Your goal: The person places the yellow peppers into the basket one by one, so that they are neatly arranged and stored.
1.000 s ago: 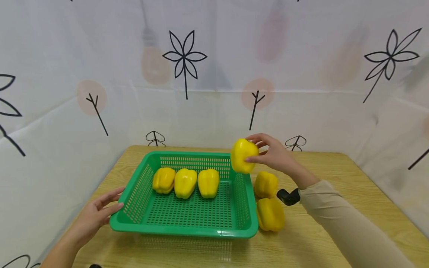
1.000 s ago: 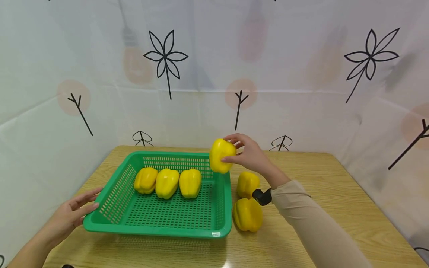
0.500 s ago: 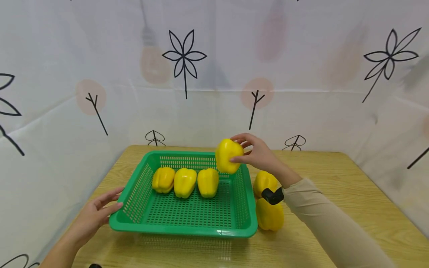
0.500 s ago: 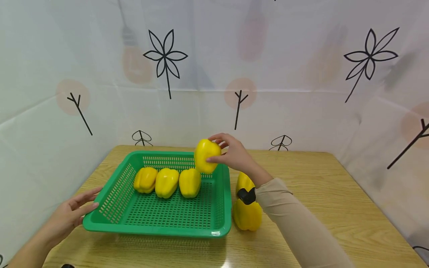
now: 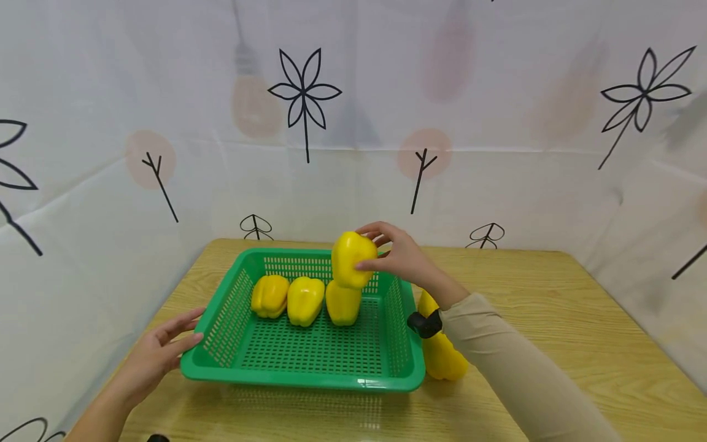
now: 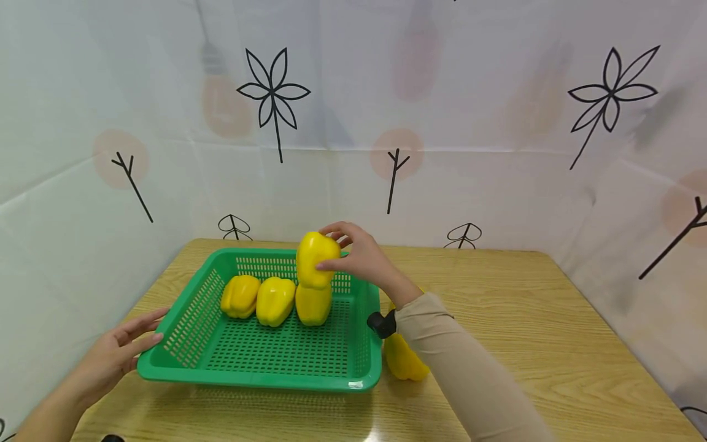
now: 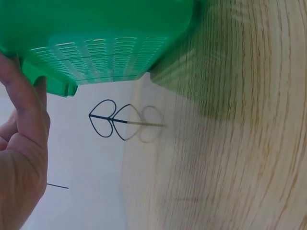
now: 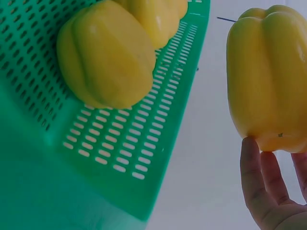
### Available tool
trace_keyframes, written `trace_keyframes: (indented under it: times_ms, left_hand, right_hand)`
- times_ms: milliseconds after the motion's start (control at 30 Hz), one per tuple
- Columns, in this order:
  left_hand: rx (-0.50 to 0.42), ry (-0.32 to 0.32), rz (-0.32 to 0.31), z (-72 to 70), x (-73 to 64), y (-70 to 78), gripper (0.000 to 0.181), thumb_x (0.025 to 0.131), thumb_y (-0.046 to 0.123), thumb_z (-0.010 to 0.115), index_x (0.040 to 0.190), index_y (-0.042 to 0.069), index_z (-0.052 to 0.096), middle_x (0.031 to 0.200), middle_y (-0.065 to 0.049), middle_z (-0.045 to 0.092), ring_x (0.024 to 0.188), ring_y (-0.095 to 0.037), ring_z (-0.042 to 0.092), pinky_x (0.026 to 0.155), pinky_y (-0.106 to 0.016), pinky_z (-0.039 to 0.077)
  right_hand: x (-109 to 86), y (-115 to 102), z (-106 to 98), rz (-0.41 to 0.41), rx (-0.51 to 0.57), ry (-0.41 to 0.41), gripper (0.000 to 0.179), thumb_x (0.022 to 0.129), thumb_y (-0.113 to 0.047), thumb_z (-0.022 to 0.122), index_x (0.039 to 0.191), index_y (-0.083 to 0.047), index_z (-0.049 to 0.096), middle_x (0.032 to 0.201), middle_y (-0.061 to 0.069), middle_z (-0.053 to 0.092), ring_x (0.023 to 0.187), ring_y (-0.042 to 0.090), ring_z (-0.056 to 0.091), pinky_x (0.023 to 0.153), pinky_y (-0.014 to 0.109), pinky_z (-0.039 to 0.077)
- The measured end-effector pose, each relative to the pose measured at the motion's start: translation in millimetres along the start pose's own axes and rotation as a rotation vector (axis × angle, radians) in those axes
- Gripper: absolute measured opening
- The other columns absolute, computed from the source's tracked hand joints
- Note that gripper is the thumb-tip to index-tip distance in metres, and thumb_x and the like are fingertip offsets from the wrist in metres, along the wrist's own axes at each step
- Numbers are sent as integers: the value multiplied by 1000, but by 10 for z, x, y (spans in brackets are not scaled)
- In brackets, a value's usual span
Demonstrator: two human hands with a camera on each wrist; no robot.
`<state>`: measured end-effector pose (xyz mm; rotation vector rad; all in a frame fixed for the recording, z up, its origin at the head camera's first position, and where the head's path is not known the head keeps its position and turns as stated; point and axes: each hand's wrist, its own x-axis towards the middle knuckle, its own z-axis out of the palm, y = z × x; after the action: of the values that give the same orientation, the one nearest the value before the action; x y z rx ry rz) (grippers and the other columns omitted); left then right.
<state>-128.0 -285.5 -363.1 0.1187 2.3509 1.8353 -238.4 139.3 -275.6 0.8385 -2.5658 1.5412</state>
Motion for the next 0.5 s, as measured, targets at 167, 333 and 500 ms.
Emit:
trace_keyframes:
  times_ms: [167,333,500]
  left_hand:
    - [-11,1,11,6,-6,-1,52,97,17,52,145,12,34,121,6,46,100,-9,57,76,-35,52]
    - [-32,-7,25,13,4,-11,51,97,14,52,145,12,35,119,9,49,98,-11,58,75,-36,52]
    - [-41,-11,31,11,3,-16,50,97,13,51,144,12,35,119,10,50,97,-11,58,75,-35,52]
  right_hand:
    - [43,-26,105,1,14,-13,56,73,-18,81,123,-12,56,118,10,52,100,28,50,76,36,51]
    - [76,-1,190,-2,24,-26,55,74,-18,81,123,-13,57,118,9,52,99,27,51,76,36,51]
    - [100,28,268,2,23,-35,54,74,-20,81,122,-15,57,118,8,53,99,26,51,75,35,51]
